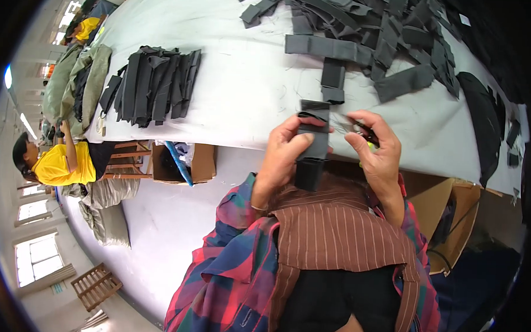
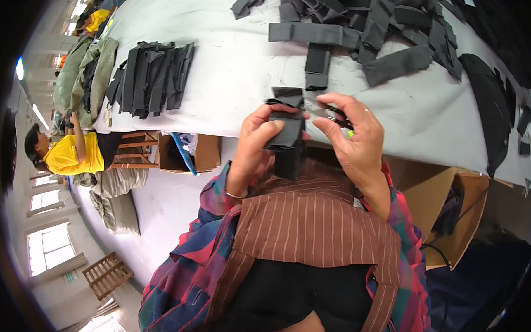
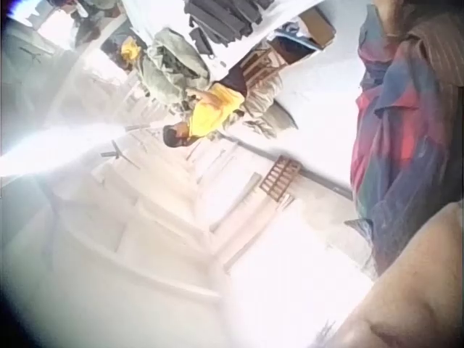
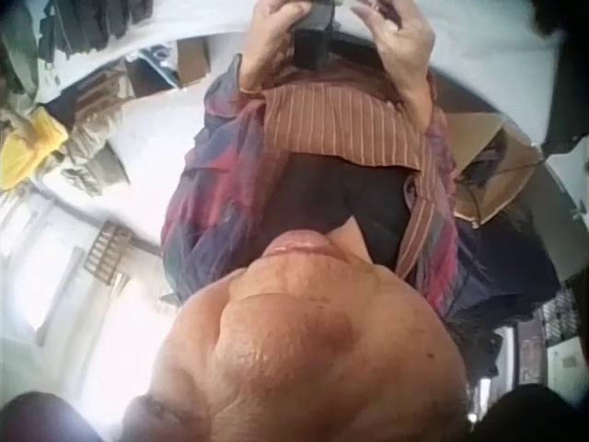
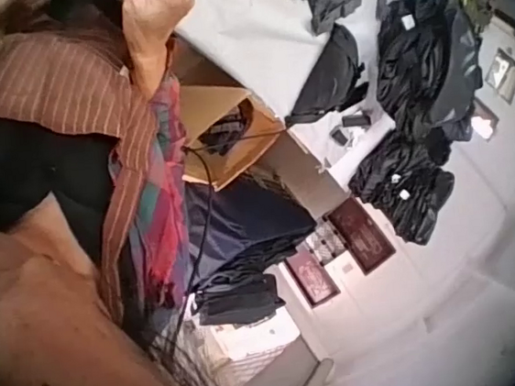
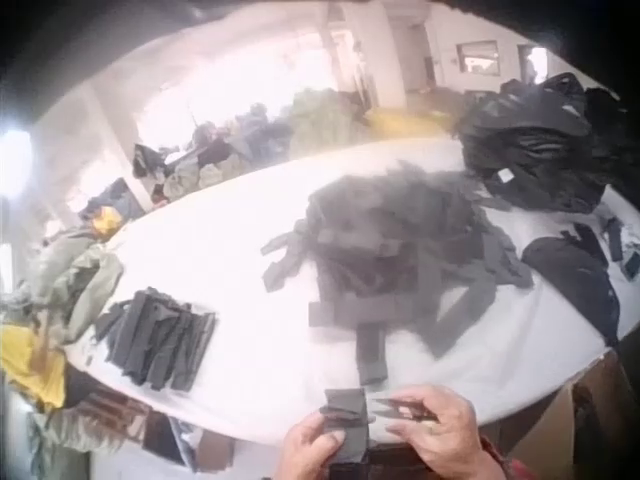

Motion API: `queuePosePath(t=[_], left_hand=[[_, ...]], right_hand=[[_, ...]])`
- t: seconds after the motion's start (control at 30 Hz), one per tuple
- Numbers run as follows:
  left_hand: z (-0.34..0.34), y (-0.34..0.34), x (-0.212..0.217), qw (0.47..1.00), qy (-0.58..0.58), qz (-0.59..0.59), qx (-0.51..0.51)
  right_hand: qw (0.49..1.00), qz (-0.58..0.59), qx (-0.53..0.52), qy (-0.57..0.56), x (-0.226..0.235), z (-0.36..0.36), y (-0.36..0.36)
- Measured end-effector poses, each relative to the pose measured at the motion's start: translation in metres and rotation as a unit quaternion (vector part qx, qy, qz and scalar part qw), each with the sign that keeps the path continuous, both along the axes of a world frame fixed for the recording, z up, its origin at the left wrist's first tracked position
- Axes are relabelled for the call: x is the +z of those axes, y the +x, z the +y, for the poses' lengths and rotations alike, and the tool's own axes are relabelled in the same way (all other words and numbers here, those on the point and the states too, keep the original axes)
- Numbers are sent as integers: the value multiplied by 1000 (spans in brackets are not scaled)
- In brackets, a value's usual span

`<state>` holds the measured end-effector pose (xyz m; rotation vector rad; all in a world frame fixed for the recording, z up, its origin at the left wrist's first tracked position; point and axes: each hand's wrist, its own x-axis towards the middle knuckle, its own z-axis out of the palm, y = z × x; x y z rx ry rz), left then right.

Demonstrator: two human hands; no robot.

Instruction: Trim excess threads from sewn fabric pieces using a small pair of scissors on a workbench.

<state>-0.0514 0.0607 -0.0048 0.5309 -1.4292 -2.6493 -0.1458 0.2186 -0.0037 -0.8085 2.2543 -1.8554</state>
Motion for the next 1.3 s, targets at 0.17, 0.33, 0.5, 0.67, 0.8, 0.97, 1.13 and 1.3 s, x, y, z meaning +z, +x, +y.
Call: queuePosePath(t=[0.17,0.33,0.5,0.67,0.8,0.97,1.13,1.3], left_hand=[[12,-7,-20,983,-171,-2,-59],[17,-3,-11,969,-188,-74,-140],[18,0,-12,973,-208,-12,-97],[23,7,3,986,-144,9,-87],[27,10,-2,981,-184,13,-67],[22,15,-8,967,-240,-24,-82],[25,13,-9,963,-252,-57,-79],[27,11,-9,982,-183,-56,-7]], right_hand=[[995,91,10,38,2,-12,-8],[976,176,46,121,-14,-9,-22],[999,11,31,-21,-18,-17,-23],[998,49,20,-25,-16,-8,-39],[997,41,23,-66,-10,-9,-35],[996,14,77,-32,-2,-10,-26],[992,75,86,-46,2,-16,-30],[988,117,91,-43,17,-22,-32]])
